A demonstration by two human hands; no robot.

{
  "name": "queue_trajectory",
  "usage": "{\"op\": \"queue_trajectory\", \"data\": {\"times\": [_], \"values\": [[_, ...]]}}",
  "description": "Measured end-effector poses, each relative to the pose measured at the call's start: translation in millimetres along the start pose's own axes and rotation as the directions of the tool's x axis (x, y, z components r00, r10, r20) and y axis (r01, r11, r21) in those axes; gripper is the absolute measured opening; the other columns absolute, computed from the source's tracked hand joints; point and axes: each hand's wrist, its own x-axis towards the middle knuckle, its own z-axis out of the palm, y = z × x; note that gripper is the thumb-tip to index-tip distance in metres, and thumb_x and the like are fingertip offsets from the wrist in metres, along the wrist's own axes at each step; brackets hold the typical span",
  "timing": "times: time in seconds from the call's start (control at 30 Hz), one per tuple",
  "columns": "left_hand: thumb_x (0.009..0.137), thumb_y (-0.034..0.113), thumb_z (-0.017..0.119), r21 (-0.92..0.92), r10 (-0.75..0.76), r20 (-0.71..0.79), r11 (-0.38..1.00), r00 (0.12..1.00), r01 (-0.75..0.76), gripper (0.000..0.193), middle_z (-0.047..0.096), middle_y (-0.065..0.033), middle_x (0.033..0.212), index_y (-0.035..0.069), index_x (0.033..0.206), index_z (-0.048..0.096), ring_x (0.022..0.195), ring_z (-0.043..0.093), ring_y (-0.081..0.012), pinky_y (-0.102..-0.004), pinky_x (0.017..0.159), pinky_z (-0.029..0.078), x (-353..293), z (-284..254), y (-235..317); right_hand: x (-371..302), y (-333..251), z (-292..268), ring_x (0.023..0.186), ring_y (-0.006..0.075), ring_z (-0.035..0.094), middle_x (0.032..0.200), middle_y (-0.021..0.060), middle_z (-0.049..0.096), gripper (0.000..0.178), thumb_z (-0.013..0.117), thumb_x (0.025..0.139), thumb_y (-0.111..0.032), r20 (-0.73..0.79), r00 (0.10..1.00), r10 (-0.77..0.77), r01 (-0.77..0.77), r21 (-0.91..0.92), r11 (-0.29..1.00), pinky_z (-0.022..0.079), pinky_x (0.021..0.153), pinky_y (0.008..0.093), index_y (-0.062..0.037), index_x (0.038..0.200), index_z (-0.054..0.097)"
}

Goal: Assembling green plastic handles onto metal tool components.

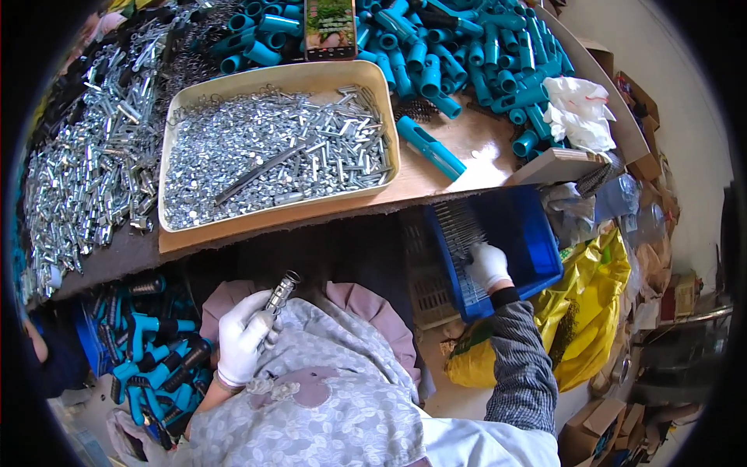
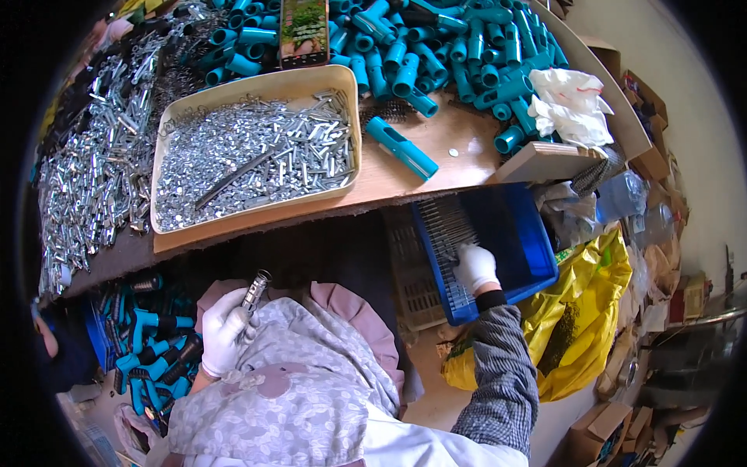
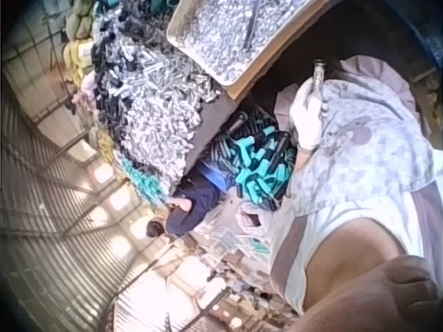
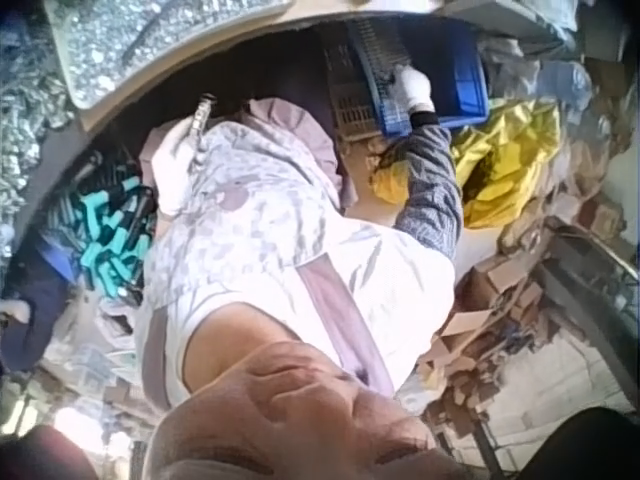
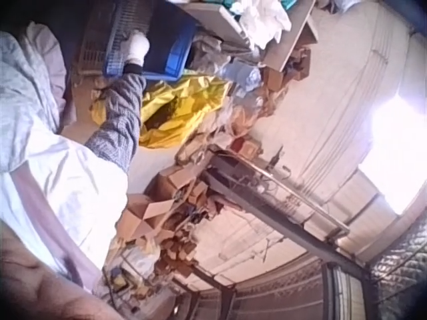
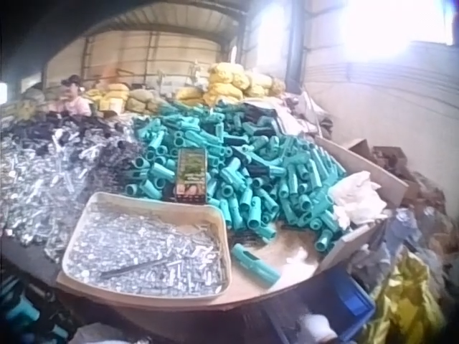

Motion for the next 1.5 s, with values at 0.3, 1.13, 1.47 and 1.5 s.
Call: {"op": "queue_trajectory", "data": {"times": [0.3,1.13,1.47,1.5], "values": [[0.084,0.007,0.071,0.430,0.216,0.121,0.868,0.969,-0.248,0.054,0.067,-0.0136,0.115,-0.001,0.134,0.054,0.102,0.064,-0.0192,-0.0310,0.091,0.050,0.4,0.6,6.0,-45.4,-190.4,-132.6,0.074,0.0201,0.066,0.092,0.0185,0.067,0.016,0.059,0.083,0.000,0.061,0.997,-0.049,-0.077,0.857,-0.510,0.057,0.069,0.0340,-0.0026,0.097,0.052],[0.076,0.005,0.079,0.439,0.503,-0.137,0.803,0.853,-0.402,0.047,0.070,-0.0107,0.102,-0.001,0.120,0.065,0.091,0.067,-0.0158,-0.0282,0.083,0.053,-35.3,-39.5,47.4,-36.4,-297.0,-160.0,0.077,0.0095,0.057,0.082,0.0025,0.064,0.011,0.067,0.085,-0.007,-0.110,0.932,-0.344,0.156,0.982,0.107,0.048,0.071,0.0254,0.0011,0.093,0.065],[0.077,0.018,0.082,0.629,0.587,0.153,0.562,0.795,-0.537,0.033,0.067,-0.0103,0.082,0.006,0.106,0.073,0.070,0.067,-0.0267,-0.0331,0.064,0.052,-38.3,-50.0,52.5,-31.7,-253.0,-210.4,0.072,0.0065,0.054,0.080,0.0015,0.062,0.009,0.065,0.081,-0.003,-0.099,0.939,-0.328,0.171,0.965,0.197,0.046,0.067,0.0232,0.0009,0.089,0.063],[0.077,0.018,0.082,0.629,0.590,0.151,0.562,0.793,-0.537,0.033,0.067,-0.0103,0.082,0.006,0.106,0.073,0.070,0.067,-0.0267,-0.0331,0.064,0.052,-37.4,-47.3,52.0,-33.1,-257.5,-215.6,0.072,0.0069,0.056,0.080,0.0019,0.063,0.009,0.066,0.081,-0.003,-0.071,0.922,-0.381,0.154,0.969,0.193,0.047,0.066,0.0242,0.0003,0.089,0.063]]}}
